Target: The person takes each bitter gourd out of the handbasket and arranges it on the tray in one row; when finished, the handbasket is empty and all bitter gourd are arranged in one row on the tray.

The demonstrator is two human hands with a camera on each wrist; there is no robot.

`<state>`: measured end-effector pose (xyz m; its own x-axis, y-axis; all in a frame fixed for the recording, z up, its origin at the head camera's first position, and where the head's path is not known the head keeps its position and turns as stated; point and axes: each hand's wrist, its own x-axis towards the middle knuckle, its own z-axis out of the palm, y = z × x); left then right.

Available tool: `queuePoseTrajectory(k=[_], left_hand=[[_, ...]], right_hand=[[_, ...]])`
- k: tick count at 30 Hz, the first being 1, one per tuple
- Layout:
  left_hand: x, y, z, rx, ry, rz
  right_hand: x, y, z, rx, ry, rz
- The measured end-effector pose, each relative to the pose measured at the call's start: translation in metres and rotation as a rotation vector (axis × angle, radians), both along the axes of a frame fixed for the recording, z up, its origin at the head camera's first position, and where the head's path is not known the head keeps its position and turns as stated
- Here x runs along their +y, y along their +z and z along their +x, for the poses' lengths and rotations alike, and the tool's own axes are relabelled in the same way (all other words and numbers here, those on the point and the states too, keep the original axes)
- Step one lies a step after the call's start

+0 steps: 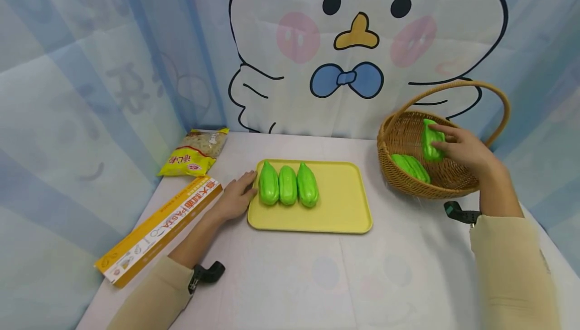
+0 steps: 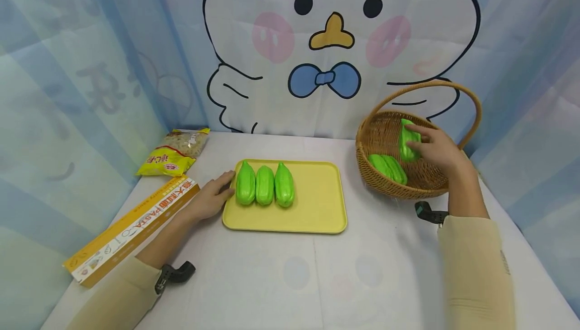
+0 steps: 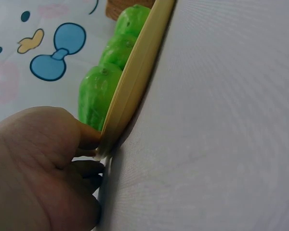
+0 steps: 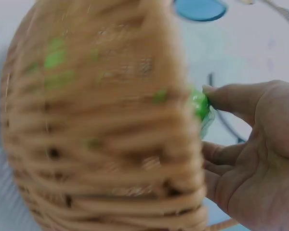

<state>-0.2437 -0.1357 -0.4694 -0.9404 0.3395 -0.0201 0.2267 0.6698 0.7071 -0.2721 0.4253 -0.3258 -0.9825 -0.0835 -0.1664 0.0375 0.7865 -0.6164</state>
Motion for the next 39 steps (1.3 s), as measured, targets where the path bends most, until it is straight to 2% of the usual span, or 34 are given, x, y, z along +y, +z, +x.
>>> queuePoseTrajectory(k=[10, 16, 24, 29, 39], left_hand=[[0.001, 0.000, -0.001, -0.015, 0.001, -0.001], [0.000, -0.001, 0.000, -0.005, 0.001, 0.000], [0.000, -0.003, -0.001, -0.008, -0.002, 0.001], [0.000, -0.002, -0.002, -0.012, 0.000, -0.001], [-0.001, -0.004, -0.002, 0.007, -0.007, 0.002]], right_hand=[[-0.021, -0.004, 0.041, 0.180, -0.044, -0.074], [-0.035, -0.005, 0.055, 0.201, -0.060, -0.084], [-0.044, -0.004, 0.062, 0.258, -0.020, -0.129], [-0.050, -0.003, 0.064, 0.243, 0.013, -0.116], [-0.069, -0.002, 0.064, 0.294, 0.166, -0.146]])
